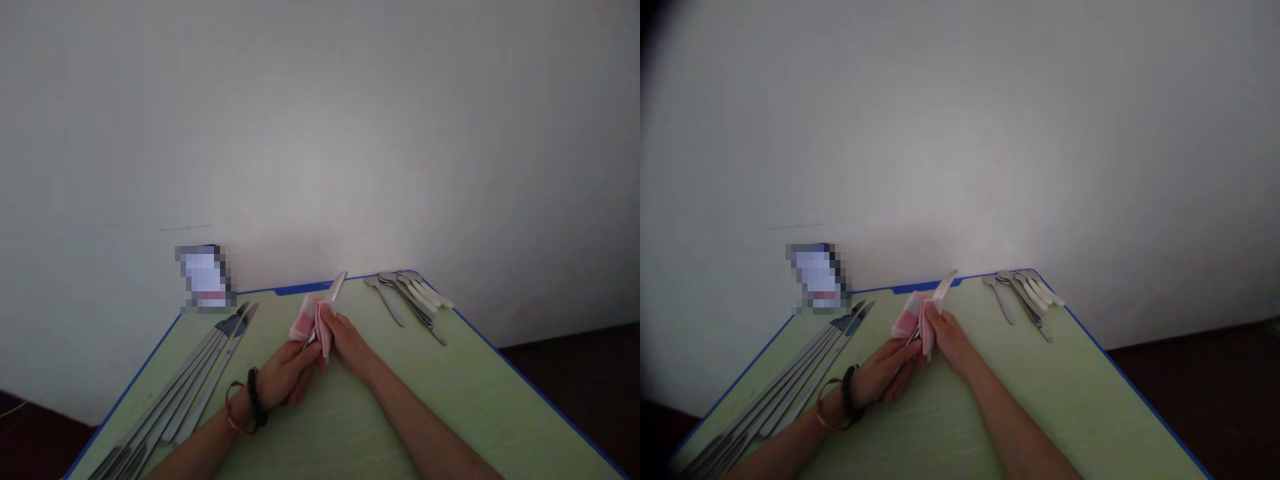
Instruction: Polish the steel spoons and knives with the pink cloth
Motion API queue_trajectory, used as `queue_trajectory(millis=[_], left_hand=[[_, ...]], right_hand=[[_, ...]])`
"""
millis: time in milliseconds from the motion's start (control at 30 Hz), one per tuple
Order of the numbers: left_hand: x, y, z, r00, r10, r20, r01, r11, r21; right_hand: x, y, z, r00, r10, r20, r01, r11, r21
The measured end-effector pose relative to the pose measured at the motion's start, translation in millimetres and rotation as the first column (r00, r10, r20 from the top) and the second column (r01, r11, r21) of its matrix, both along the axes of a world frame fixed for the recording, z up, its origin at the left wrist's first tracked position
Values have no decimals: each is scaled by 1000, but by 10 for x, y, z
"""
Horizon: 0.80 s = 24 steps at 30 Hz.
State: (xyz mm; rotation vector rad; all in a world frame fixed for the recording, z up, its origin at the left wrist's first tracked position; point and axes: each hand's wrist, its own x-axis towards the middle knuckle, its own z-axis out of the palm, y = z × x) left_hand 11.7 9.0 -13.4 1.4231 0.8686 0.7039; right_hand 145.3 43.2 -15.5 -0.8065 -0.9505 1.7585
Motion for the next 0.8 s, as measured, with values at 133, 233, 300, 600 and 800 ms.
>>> queue_trajectory(millis=[133, 233, 300, 600, 800], left_hand=[[2, -4, 41, 998, 5, -55, -2, 998, 61], [-23, -27, 97, 987, -64, -148, 71, 996, 46], [-41, -37, 120, 975, -98, -199, 106, 994, 27], [-44, -26, 111, 977, -99, -189, 109, 993, 43], [-28, -12, 116, 980, -125, -154, 140, 986, 87]], right_hand=[[-12, 58, 27, 976, -162, -144, 154, 986, -60], [22, 120, 109, 861, -338, -381, 277, 939, -206], [56, 142, 155, 796, -377, -474, 278, 923, -266], [-2, 60, 99, 930, -246, -274, 197, 961, -194], [13, 71, 156, 898, -271, -348, 185, 948, -261]])
